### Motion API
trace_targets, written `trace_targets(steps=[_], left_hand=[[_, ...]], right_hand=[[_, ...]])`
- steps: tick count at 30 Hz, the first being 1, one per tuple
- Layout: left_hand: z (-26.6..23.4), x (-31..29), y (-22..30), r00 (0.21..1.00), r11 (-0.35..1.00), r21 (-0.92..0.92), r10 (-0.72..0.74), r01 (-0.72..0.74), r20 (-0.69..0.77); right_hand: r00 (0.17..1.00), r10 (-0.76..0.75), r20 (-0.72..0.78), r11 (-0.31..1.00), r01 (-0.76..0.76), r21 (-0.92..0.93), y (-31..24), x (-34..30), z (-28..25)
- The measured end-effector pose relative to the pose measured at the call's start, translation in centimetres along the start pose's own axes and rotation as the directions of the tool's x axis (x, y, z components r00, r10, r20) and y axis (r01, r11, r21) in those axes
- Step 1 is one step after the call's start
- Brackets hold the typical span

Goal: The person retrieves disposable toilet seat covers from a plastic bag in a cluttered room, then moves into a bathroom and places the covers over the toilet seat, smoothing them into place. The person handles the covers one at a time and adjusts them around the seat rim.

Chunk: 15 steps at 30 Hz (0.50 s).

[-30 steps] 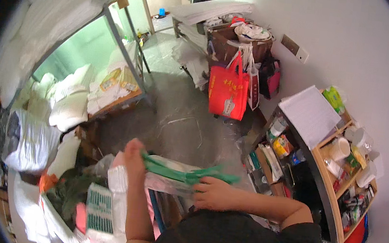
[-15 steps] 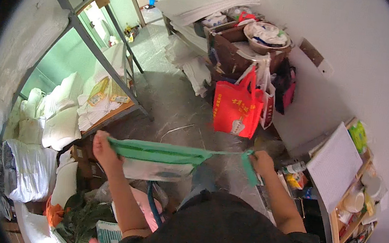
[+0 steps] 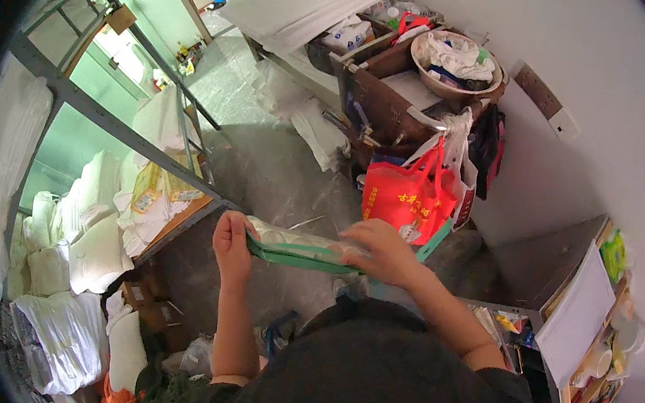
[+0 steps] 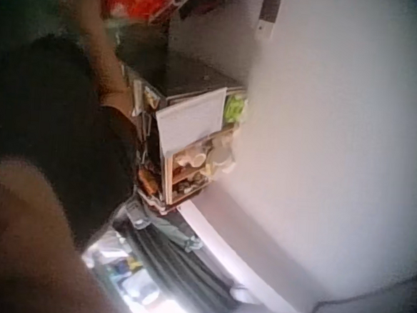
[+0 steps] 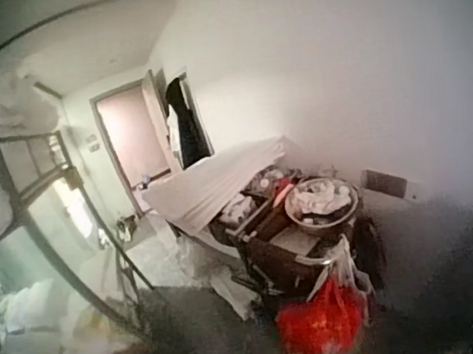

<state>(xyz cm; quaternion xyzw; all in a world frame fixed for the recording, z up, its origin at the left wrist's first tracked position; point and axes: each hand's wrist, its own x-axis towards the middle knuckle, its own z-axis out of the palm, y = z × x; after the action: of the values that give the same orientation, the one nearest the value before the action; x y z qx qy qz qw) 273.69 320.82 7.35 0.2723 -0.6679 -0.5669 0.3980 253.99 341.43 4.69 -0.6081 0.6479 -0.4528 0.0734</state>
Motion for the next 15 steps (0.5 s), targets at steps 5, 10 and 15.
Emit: trace_targets(steps=[5, 10, 15], left_hand=[[1.6, 2.5, -0.7, 0.997, 0.981, -0.195, -0.006, -0.01, -0.079], [1.8, 3.9, -3.8, 0.973, 0.999, 0.015, -0.026, 0.03, -0.227], [4.7, -0.5, -10.8, 0.867, 0.885, 0.118, -0.402, 0.45, -0.296]], right_hand=[[0.979, 0.093, 0.179, 0.988, -0.069, -0.14, 2.3, 2.6, 0.9], [0.98, 0.175, -0.092, 0.958, -0.147, 0.246, 3.0, 4.3, 3.0], [0.913, 0.4, 0.073, 0.711, -0.36, 0.604, 3.9, 6.3, 4.2]])
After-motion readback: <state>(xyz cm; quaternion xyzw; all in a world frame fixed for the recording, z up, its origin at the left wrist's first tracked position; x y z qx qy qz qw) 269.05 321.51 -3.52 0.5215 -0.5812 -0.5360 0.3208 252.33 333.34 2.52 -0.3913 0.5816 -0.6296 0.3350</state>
